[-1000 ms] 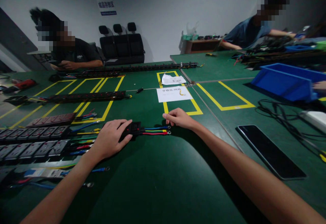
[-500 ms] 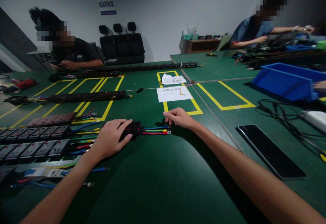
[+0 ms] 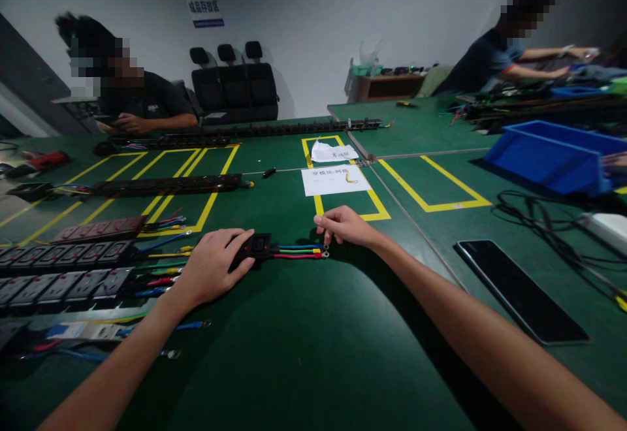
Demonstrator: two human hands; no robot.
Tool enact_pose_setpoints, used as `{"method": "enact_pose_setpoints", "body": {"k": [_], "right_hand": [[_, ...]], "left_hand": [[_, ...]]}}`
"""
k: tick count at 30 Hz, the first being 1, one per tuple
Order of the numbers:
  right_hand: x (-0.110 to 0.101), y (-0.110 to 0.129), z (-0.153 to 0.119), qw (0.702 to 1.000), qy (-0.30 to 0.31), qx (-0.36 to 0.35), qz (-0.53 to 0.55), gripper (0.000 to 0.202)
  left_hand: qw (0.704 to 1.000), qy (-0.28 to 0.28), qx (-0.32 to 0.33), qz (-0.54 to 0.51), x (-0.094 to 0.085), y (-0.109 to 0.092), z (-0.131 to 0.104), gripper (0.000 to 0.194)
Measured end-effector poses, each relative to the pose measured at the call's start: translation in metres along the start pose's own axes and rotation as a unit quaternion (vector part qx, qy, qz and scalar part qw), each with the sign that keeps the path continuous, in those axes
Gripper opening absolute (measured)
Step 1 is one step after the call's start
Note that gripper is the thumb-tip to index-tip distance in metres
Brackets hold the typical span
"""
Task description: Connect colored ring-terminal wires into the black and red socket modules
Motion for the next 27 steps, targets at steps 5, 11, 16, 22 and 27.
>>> {"method": "enact_pose_setpoints", "body": {"k": [5,11,16,22,27], "right_hand": [[-0.001,0.0014,-0.0011,1.0,0.007,0.001,0.003,0.06],[-0.0005,0.0042,-0.0022,1.0,0.021,0.009,-0.009,0.058],[-0.0003,0.0059,-0.003,1.0,0.021,0.008,-0.018,0.055],[-0.0003,0.006,-0.0028,0.999,0.023,0.008,-0.021,0.057],[0.0002,0.0046,-0.0016,0.999,0.016,0.003,-0.028,0.059]], "left_hand": [[1.0,-0.001,0.0,0.001,-0.0006,-0.0003,-0.0003,0.055],[1.0,0.003,-0.002,-0.001,-0.0005,-0.0003,-0.0002,0.055],[1.0,0.002,-0.003,-0.003,-0.0005,-0.0004,-0.0001,0.055],[1.0,0.006,-0.002,0.0,0.0001,-0.0002,-0.0006,0.056],[1.0,0.0,0.002,0.004,-0.0001,-0.0004,-0.0004,0.055]]}}
Point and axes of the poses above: each hand's wrist, its own z-axis towards the middle knuckle, its own x-axis out of the palm, y = z × x, the point moved 4 cm from there along z, towards the middle knuckle, and after that the axes turned 5 degrees about -y, right-handed, at the moved point
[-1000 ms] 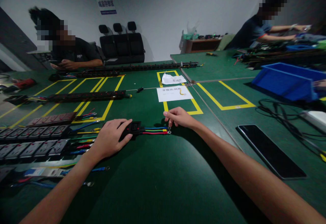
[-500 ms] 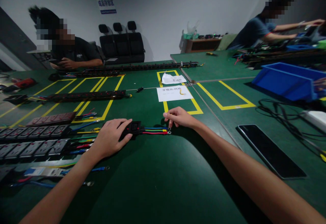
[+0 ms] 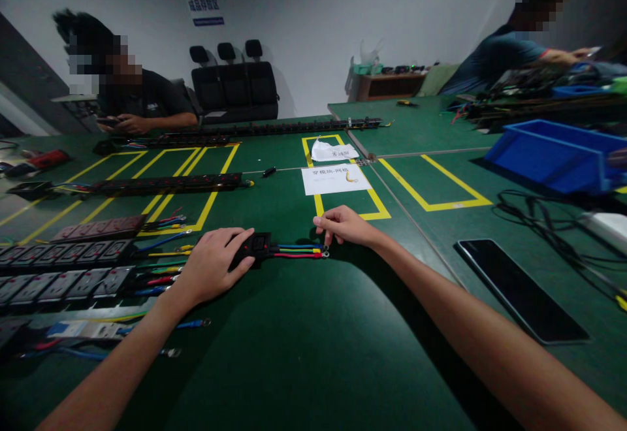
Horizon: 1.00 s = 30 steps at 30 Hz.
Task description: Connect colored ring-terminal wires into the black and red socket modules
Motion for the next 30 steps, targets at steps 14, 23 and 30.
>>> {"method": "enact_pose_setpoints", "body": {"k": [14,23,30], "right_hand": [[-0.0006,-0.0029,0.0004,0.99,-0.101,-0.045,-0.091,0.055],[0.0028,0.0014,-0.0008,0.96,-0.126,-0.094,-0.23,0.048],[0.0046,0.0024,-0.0013,0.954,-0.128,-0.108,-0.248,0.046]], "left_hand": [[1.0,0.003,-0.005,-0.004,-0.0006,-0.0003,0.0003,0.055],[1.0,0.0,-0.009,-0.012,-0.0005,0.0003,0.0005,0.056],[1.0,-0.001,-0.005,-0.003,-0.0012,0.0005,0.0007,0.055]]}}
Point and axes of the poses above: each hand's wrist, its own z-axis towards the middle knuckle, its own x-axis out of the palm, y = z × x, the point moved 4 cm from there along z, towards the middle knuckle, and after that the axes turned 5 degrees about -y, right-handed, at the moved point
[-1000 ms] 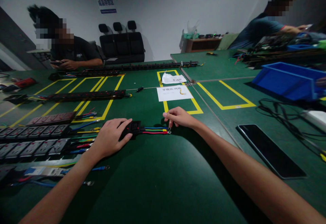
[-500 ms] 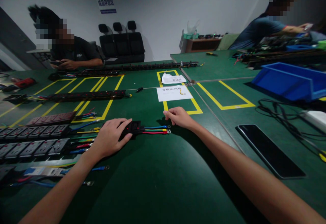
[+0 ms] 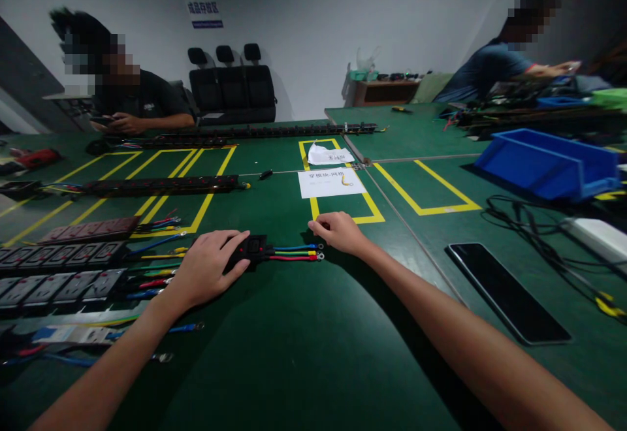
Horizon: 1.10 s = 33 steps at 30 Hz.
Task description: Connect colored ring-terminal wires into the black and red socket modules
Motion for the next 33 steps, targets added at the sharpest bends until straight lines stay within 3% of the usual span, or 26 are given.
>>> {"method": "enact_pose_setpoints", "body": {"k": [10,15,22,33], "right_hand": [[0.0022,0.0036,-0.0023,0.997,-0.021,-0.022,-0.068,0.048],[-0.0041,0.0017,-0.0071,0.97,-0.125,0.032,-0.207,0.047],[-0.0008,0.0016,-0.0052,0.968,-0.068,0.054,-0.235,0.043],[0.0037,-0.0014,-0.0039,0.968,-0.044,0.04,-0.245,0.041]], "left_hand": [[1.0,-0.004,-0.005,-0.012,0.0002,0.0004,-0.0003,0.056],[1.0,-0.013,-0.007,-0.023,0.0026,0.0022,-0.0015,0.056],[0.999,-0.032,-0.004,-0.022,0.0029,0.0019,-0.0033,0.053],[0.999,-0.043,-0.008,-0.032,0.0036,0.0013,-0.0048,0.052]]}}
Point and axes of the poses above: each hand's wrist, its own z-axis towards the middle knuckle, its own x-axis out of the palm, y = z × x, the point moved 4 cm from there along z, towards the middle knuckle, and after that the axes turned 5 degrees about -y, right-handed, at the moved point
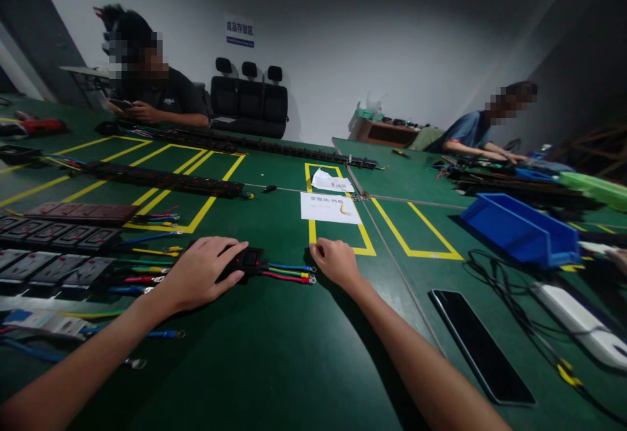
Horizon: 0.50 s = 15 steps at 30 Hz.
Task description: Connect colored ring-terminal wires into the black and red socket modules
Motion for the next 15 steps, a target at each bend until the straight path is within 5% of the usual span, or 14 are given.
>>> {"method": "enact_pose_setpoints", "body": {"k": [15], "right_hand": [[0.0021,0.0032,0.0038,1.0,0.005,-0.002,0.003,0.043]], "left_hand": [[1.0,0.019,-0.008,0.003,-0.0018,-0.0001,-0.0013,0.052]]}}
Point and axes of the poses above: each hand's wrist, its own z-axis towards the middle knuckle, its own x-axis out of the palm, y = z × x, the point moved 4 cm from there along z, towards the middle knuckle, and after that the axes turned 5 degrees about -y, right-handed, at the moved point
